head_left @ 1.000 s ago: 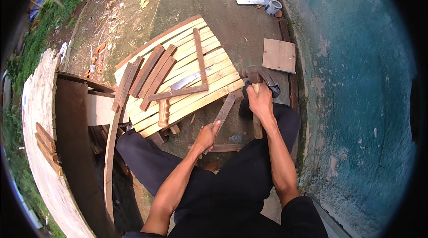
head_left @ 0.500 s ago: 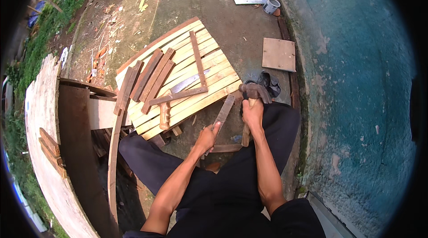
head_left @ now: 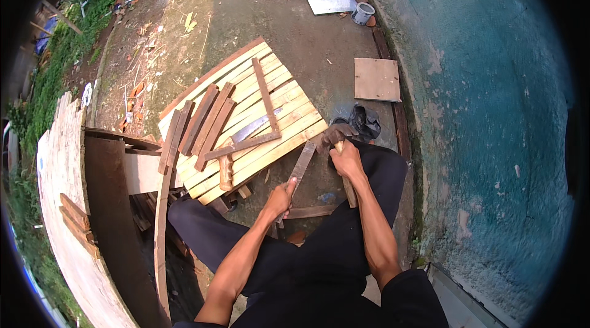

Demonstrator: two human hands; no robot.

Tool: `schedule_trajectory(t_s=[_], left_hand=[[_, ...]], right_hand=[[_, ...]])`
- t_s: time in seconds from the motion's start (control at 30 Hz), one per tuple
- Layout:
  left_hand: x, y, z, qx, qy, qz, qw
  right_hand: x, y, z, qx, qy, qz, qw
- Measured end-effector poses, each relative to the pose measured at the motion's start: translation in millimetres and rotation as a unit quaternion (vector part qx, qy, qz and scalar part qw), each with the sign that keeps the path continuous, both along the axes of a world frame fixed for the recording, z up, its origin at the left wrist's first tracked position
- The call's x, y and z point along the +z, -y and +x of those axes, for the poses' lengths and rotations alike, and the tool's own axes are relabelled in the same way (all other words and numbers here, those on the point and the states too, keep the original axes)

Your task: The person sits on the ground and uses a hammer to drive nails into small wooden planks. They repeatedly pick up planks, position them, and hammer nails into them, occasionally inspecting the pieces.

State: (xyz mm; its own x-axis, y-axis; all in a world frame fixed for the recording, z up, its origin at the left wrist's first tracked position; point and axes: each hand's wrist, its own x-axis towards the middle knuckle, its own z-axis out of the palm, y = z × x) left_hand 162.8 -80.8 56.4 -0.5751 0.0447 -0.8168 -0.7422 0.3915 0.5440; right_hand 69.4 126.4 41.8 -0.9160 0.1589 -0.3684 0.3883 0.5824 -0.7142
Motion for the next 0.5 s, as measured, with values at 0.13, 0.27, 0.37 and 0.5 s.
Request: schedule_trajectory(t_s=[0.13,0.27,0.37,0.5], left_hand=[[-0.5,8.5,-4.9,-0.021,-0.007,-0.005,1.0],[-14.2,5.8,5.7,0.004,-0.02,0.007,1.0],[-24.5,-0.7,22.5,-0.075,0.117,-0.044,0.989],[-24.4,-8.2,52.9,0.007,0.144,0.019,0.989]], right_hand=[[1.6,-12.8,-4.8,-0.1,-0.128,-0.184,0.969],[-0.1,16.0,7.5,0.041,0.01,0.02,0.999],[4.7,25.5,8.6,0.081,-0.011,-0.001,0.997],[37.3,-7.1,1.1,0.018,-0.06,-0.051,0.997]])
